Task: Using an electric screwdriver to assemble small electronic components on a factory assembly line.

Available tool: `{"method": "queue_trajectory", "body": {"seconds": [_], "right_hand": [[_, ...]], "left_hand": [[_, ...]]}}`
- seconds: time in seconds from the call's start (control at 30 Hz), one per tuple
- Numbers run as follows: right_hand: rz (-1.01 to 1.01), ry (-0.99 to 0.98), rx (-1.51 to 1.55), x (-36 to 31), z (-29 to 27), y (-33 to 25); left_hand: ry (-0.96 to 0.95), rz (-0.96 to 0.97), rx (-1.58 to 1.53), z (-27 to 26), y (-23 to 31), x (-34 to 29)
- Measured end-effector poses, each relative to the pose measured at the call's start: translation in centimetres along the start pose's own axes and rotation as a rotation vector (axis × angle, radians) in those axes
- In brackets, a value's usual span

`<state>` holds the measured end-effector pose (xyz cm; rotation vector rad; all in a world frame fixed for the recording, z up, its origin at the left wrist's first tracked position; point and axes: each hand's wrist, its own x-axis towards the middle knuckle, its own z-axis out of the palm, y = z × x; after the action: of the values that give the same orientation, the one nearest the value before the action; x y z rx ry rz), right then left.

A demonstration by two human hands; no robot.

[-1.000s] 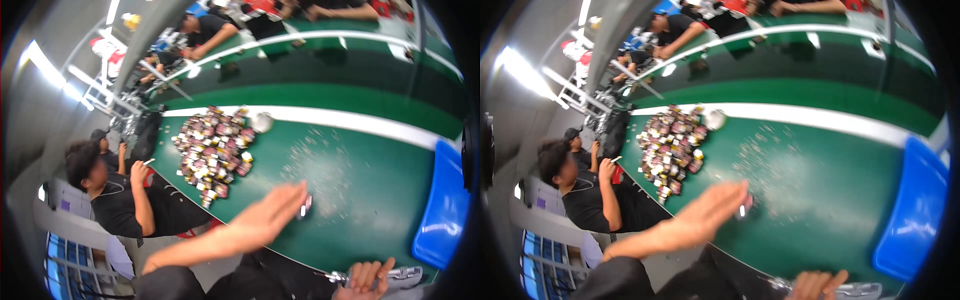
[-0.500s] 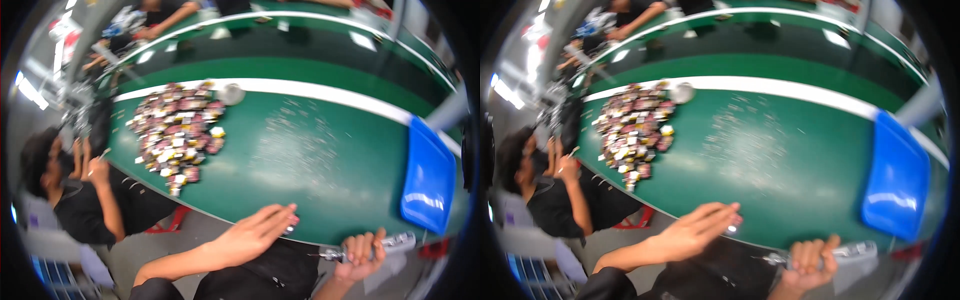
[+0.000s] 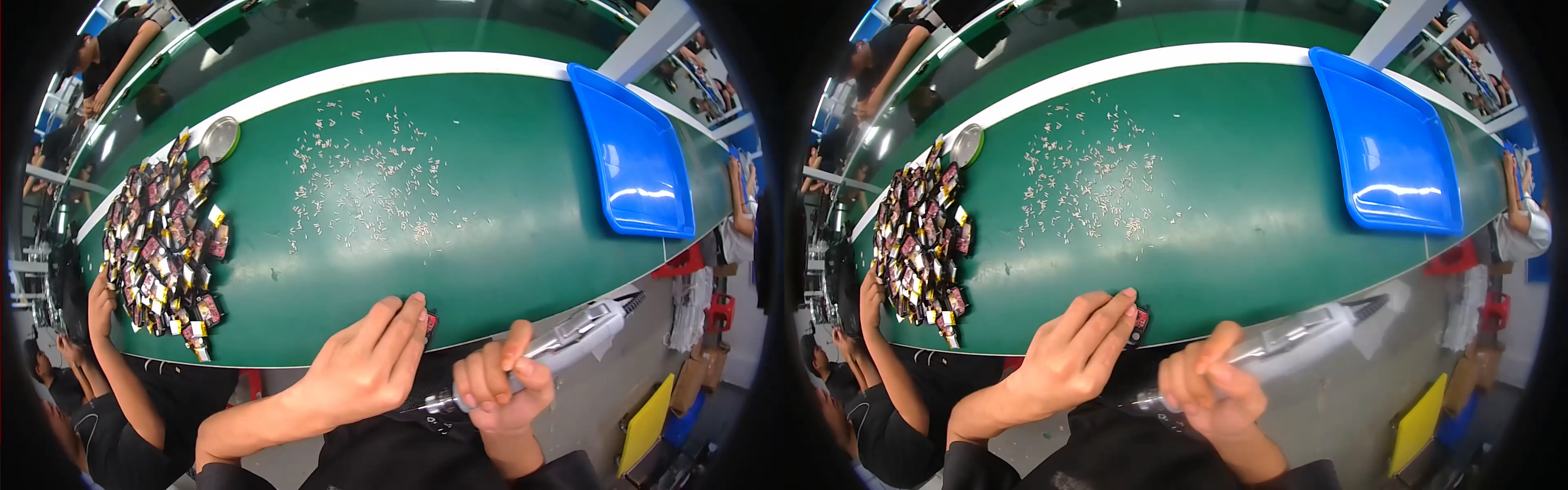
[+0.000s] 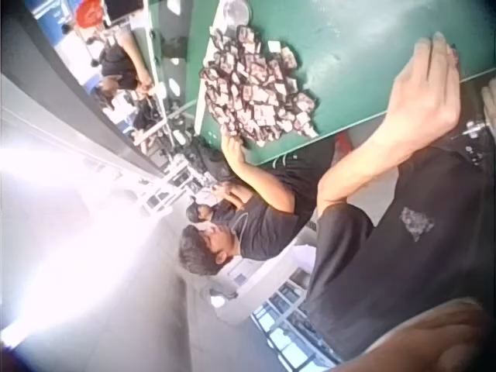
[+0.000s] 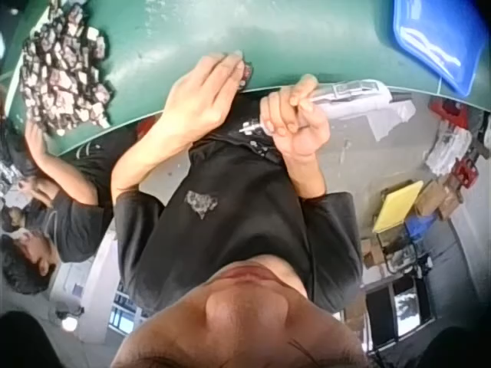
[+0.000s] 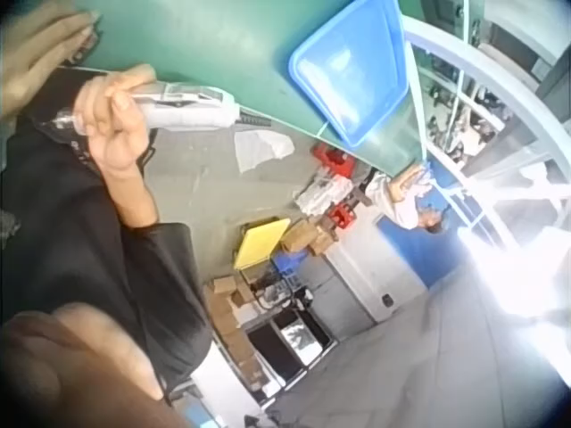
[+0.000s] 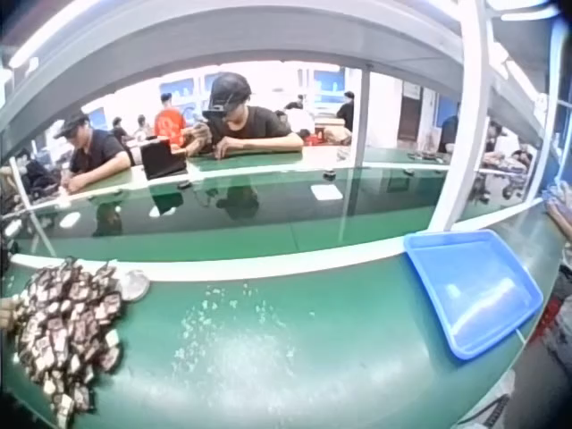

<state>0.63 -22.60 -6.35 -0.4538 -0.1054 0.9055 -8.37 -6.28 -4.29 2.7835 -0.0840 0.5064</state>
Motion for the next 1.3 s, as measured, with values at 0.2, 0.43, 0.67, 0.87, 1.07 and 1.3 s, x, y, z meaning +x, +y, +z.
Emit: {"method": "queue_trajectory", "body": {"seconds": [0.2, 0.43, 0.67, 0.87, 1.07, 1.3], "right_hand": [[0.07, 0.045, -0.022, -0.8, 0.9, 2.6], [0.021, 0.077, -0.088, -0.6, 0.4, 3.3], [0.085, 0.112, -0.188, 0.2, 1.2, 1.3], [-0.106, -0.11, -0.326, 2.0, 1.9, -3.7], [-0.272, -0.212, -0.46, 5.4, 2.7, -5.0], [-0.285, -0.241, -0.5, 7.3, 2.8, -4.6]], "left_hand": [[0.02, 0.206, 0.147, 0.5, 0.0, 0.5], [-0.012, 0.226, 0.223, 0.4, 0.8, 0.9], [-0.211, 0.155, 0.316, -0.1, 1.4, 1.1], [-0.195, 0.137, 0.238, 0.1, 1.5, 0.2], [-0.118, 0.152, 0.295, 1.0, 1.4, -0.2], [-0.106, 0.145, 0.309, 1.2, 1.2, 0.0]]}}
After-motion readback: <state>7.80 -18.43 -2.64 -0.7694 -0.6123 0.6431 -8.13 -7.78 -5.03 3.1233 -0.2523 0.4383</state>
